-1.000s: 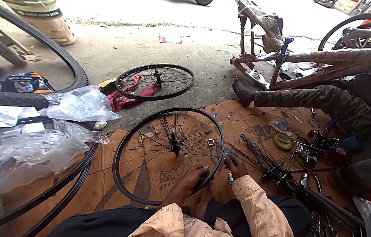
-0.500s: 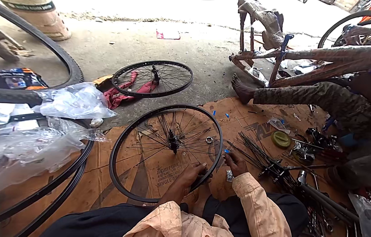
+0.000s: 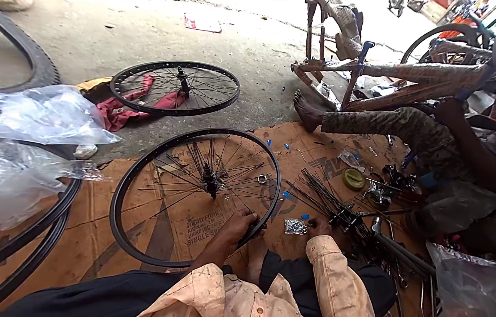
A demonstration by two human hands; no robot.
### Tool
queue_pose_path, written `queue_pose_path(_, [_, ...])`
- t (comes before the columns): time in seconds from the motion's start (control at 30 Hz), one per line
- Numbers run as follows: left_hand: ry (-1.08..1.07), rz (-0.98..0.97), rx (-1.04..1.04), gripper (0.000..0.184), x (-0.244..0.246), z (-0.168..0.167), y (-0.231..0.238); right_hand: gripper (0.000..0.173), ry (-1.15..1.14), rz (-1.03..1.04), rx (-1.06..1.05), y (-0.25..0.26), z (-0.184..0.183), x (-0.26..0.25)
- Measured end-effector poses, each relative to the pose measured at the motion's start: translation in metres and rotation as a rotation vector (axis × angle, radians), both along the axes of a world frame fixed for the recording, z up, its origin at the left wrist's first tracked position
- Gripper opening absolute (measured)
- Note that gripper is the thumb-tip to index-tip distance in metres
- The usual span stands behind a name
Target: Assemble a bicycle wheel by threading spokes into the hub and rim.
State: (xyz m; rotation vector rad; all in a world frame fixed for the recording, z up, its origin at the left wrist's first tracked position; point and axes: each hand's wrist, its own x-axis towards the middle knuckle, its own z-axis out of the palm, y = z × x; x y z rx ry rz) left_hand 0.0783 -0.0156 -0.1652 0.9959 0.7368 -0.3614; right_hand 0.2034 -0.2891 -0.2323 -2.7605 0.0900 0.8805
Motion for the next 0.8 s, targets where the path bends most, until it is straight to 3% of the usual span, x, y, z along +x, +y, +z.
queue_pose_path(0.3, [-0.014, -0.004, -0.018, 0.022, -0.002, -0.001, 0.001, 0.043, 0.047, 0.096, -0.034, 0.007, -0.001, -0.005])
queue_pose_path(0.63, [-0.004, -0.015, -0.012, 0.021, 0.001, -0.002, 0.000, 0.033, 0.067, 0.076, -0.107, 0.015, 0.008, -0.007])
queue_pose_path(0.73, [-0.006, -0.016, -0.011, 0.021, 0.000, -0.003, -0.001, 0.033, 0.005, 0.032, -0.051, 0.009, 0.007, -0.006])
queue_pose_path(0.8, [-0.010, -0.023, -0.008, 0.022, 0.000, -0.004, -0.001, 0.028, -0.100, -0.027, 0.141, 0.007, 0.006, -0.007])
